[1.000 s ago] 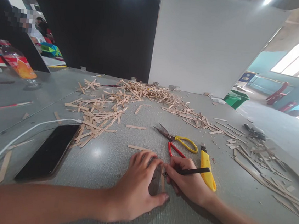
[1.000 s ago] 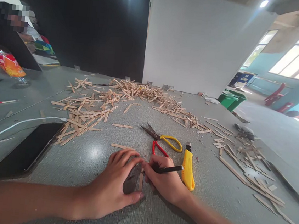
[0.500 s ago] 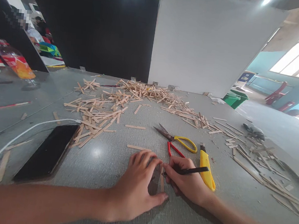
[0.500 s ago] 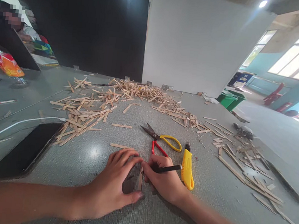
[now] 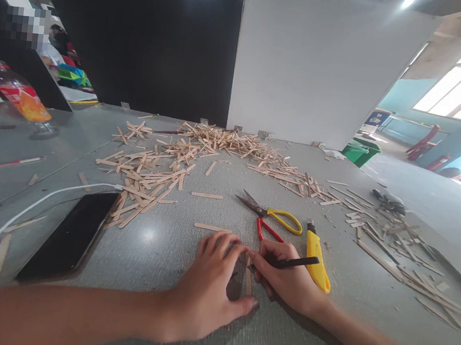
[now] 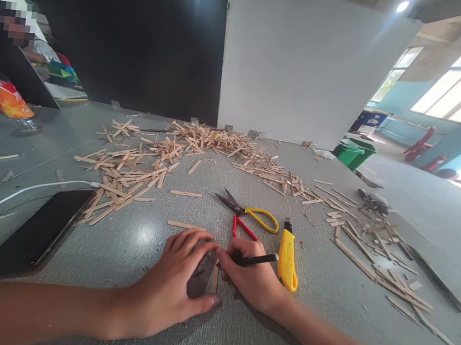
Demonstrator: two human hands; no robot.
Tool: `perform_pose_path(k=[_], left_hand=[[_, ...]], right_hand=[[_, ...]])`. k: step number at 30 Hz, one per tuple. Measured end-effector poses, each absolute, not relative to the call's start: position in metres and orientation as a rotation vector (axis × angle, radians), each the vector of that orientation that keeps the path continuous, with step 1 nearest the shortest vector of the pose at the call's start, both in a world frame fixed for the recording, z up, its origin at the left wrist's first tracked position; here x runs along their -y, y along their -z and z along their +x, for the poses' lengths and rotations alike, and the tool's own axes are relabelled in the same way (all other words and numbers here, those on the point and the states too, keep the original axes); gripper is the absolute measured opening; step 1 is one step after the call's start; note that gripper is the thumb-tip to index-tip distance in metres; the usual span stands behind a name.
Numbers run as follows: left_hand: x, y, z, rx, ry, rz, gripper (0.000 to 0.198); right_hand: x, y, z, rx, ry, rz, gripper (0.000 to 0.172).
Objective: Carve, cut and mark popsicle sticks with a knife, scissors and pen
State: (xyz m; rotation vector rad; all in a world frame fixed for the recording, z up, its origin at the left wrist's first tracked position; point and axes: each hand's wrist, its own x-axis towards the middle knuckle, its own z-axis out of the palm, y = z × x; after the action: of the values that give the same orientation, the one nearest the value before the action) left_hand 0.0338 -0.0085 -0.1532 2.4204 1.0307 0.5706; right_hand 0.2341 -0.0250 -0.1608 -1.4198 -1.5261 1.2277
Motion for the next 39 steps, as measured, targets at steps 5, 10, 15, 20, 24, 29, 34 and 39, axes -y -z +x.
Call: perform_pose_path(k=[5,10,15,20,24,29,34,39], left_hand=[[0.0093,0.1533,0.0332,-1.028,-0.575,2.424,0.067],[0.0082,0.1522,0.0341,-1.033,-0.553,2.423,0.068],[0.0084,0.1517,0.0337,-1.039,-0.544,2.421,0.066],[0.0087,0.1524,0.0341,-1.043,-0.535,2.426,0.067],[0.0085,0.1534,0.0341,-1.038,-0.535,2.426,0.066],[0.0091,0.1539,0.0328,-1.034,-0.559,2.426,0.066],[0.0085,0.1541,0.0334,-1.022,-0.623,2.419,0.066],[0.0077,0.1544,0.0342,-1.029,-0.588,2.418,0.067]], right_hand=[[0.0247,0.1587,0.2335,1.516,-1.252,-1.421,0.041],[0.0244,0.1614,0.2348,1.526,-1.228,-1.435,0.042],[0.0244,0.1611,0.2345,1.520,-1.223,-1.430,0.041],[0.0246,0.1595,0.2332,1.521,-1.231,-1.424,0.041],[0.0249,0.1609,0.2340,1.526,-1.220,-1.434,0.040],[0.0245,0.1628,0.2344,1.535,-1.213,-1.440,0.039],[0.0239,0.1621,0.2347,1.542,-1.205,-1.450,0.039],[0.0254,0.1611,0.2349,1.543,-1.204,-1.455,0.039]])
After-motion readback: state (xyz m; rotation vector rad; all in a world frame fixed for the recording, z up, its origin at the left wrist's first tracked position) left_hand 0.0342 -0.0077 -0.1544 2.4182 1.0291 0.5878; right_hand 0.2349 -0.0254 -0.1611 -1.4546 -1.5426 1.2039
